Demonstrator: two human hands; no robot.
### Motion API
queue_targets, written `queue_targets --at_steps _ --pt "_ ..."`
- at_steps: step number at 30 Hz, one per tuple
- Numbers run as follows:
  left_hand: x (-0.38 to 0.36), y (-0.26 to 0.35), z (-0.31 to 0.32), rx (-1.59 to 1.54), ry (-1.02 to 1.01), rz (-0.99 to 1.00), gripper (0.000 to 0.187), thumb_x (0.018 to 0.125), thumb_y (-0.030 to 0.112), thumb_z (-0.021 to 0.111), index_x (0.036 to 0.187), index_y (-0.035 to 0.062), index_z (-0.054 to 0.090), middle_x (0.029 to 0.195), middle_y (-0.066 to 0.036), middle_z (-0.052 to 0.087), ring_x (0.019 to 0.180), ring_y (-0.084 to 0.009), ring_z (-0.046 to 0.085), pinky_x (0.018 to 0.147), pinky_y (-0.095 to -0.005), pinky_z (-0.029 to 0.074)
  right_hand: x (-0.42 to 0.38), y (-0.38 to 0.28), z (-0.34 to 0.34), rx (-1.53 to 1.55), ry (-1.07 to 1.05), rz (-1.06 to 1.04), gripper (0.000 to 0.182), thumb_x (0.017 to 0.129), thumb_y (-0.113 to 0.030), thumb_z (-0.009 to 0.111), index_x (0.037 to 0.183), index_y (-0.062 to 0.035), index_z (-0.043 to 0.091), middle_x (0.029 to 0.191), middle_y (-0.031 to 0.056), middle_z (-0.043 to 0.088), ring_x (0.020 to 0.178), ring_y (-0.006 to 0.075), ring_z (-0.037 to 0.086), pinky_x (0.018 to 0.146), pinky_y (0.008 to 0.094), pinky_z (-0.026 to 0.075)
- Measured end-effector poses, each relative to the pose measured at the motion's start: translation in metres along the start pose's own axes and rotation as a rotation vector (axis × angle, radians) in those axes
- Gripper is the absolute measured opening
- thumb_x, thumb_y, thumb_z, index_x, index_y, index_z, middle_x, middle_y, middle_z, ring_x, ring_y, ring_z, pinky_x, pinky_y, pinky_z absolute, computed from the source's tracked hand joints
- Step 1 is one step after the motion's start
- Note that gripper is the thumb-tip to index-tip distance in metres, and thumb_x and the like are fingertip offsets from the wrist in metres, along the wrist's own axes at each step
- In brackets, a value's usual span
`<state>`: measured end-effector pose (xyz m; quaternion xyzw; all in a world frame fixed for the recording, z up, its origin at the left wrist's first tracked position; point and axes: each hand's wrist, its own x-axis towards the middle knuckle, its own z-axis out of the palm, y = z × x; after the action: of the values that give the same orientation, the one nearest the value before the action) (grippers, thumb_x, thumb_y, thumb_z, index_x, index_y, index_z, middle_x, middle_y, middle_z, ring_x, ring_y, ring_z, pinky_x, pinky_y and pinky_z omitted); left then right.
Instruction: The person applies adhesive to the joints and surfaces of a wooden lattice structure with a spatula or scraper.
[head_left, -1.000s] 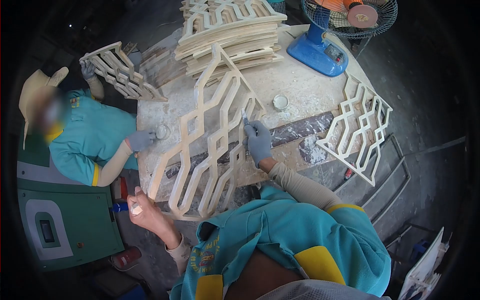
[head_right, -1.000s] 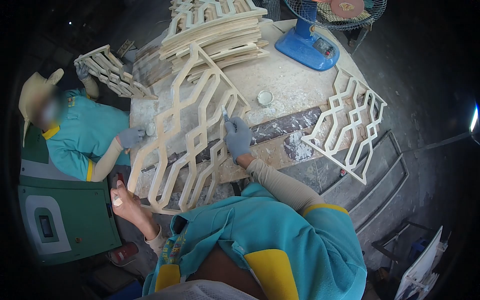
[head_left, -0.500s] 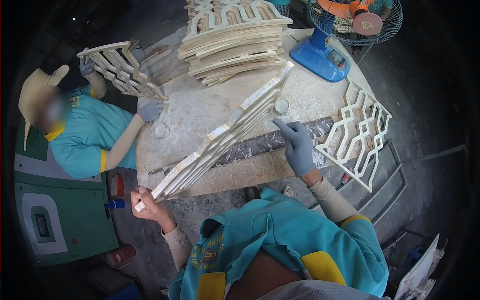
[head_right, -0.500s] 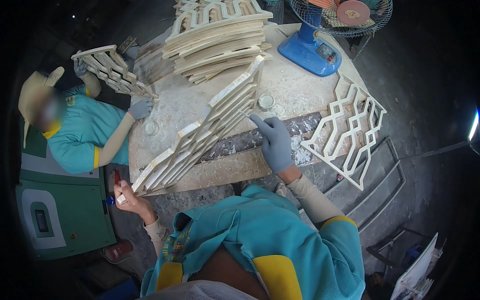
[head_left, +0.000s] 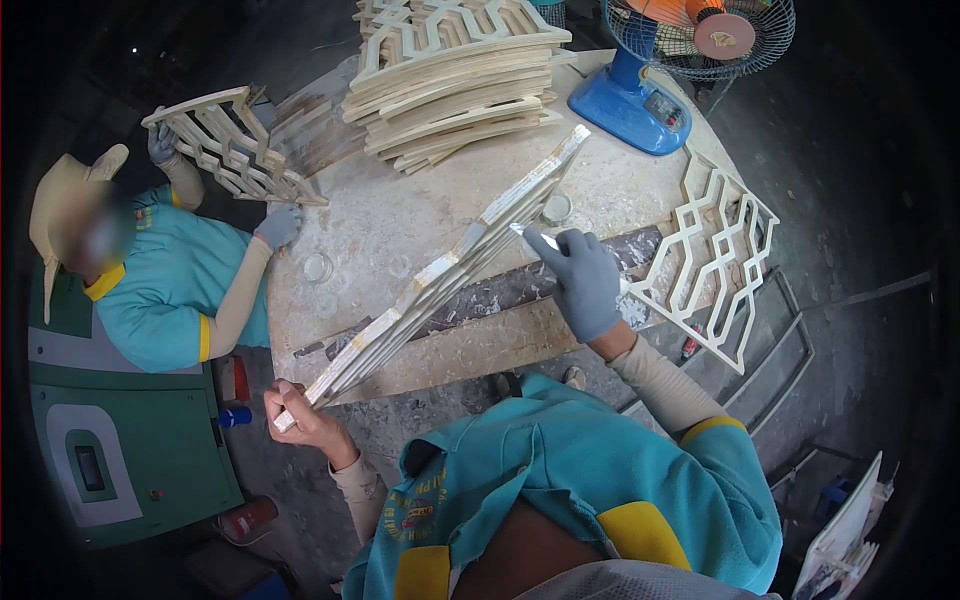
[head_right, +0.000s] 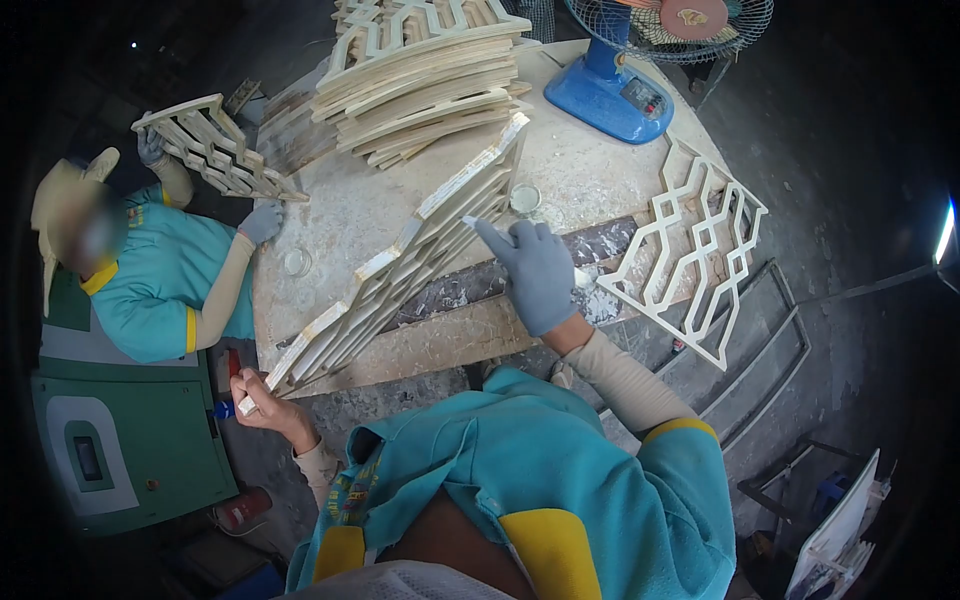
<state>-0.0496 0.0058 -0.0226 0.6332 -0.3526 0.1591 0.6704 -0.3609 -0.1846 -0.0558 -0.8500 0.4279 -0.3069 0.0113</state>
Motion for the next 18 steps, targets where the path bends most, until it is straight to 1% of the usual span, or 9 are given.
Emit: queue_targets --at_steps 4,6,10,13,15,18 --pt "0.002 0.001 0.003 -0.035 -0.002 -0.053 0.039 0.094 0.006 0.058 0.064 0.0063 0.032 0.06 0.001 0.033 0.057 -0.009 0.031 0.053 -0.0283 0.024 -0.005 0.016 -0.006 -0.041 0.014 0.048 0.069 0.073 0.004 0.063 0.137 -0.0223 0.06 0.09 0.0072 0.052 0.081 0.0275 0.054 0.067 0.0395 0.046" --pt "0.004 0.002 0.005 -0.015 0.006 -0.059 0.04 0.094 0.006 0.058 0.064 0.0065 0.031 0.061 0.001 0.032 0.058 -0.0093 0.031 0.054 -0.0289 0.024 -0.001 0.013 -0.013 0.092 0.021 0.081 0.067 0.074 0.004 0.063 0.135 -0.0233 0.061 0.091 0.0082 0.054 0.081 0.028 0.056 0.066 0.041 0.047" --pt "0.002 -0.006 0.0 -0.037 -0.01 -0.036 0.041 0.094 0.006 0.058 0.063 0.0063 0.031 0.061 0.001 0.033 0.059 -0.0097 0.032 0.056 -0.0292 0.026 0.015 -0.005 -0.01 0.029 -0.005 0.111 0.065 0.074 0.003 0.064 0.133 -0.0243 0.062 0.09 0.0081 0.054 0.081 0.0275 0.057 0.065 0.0409 0.049" --pt "0.002 -0.007 0.0 -0.033 -0.004 -0.031 0.041 0.094 0.006 0.058 0.063 0.0059 0.031 0.062 0.0 0.033 0.059 -0.0103 0.033 0.056 -0.0297 0.027 0.013 -0.022 -0.009 -0.035 -0.043 0.075 0.065 0.073 0.001 0.066 0.132 -0.0251 0.062 0.087 0.0078 0.053 0.08 0.0269 0.058 0.064 0.0401 0.05" --pt "0.002 -0.005 0.002 -0.02 0.003 -0.016 0.041 0.094 0.007 0.058 0.063 0.0056 0.032 0.061 0.0 0.034 0.059 -0.0107 0.033 0.056 -0.0296 0.027 0.006 -0.031 -0.015 0.043 -0.096 0.005 0.066 0.072 -0.002 0.069 0.133 -0.0256 0.061 0.086 0.0078 0.052 0.079 0.0264 0.058 0.062 0.0395 0.05" --pt "0.003 -0.006 0.001 -0.014 0.0 -0.032 0.041 0.094 0.006 0.058 0.062 0.0055 0.032 0.061 0.0 0.034 0.059 -0.011 0.033 0.056 -0.0296 0.027 0.012 -0.022 -0.024 -0.008 -0.096 0.054 0.066 0.071 -0.005 0.072 0.133 -0.0258 0.061 0.089 0.008 0.053 0.08 0.0263 0.059 0.061 0.0396 0.05"
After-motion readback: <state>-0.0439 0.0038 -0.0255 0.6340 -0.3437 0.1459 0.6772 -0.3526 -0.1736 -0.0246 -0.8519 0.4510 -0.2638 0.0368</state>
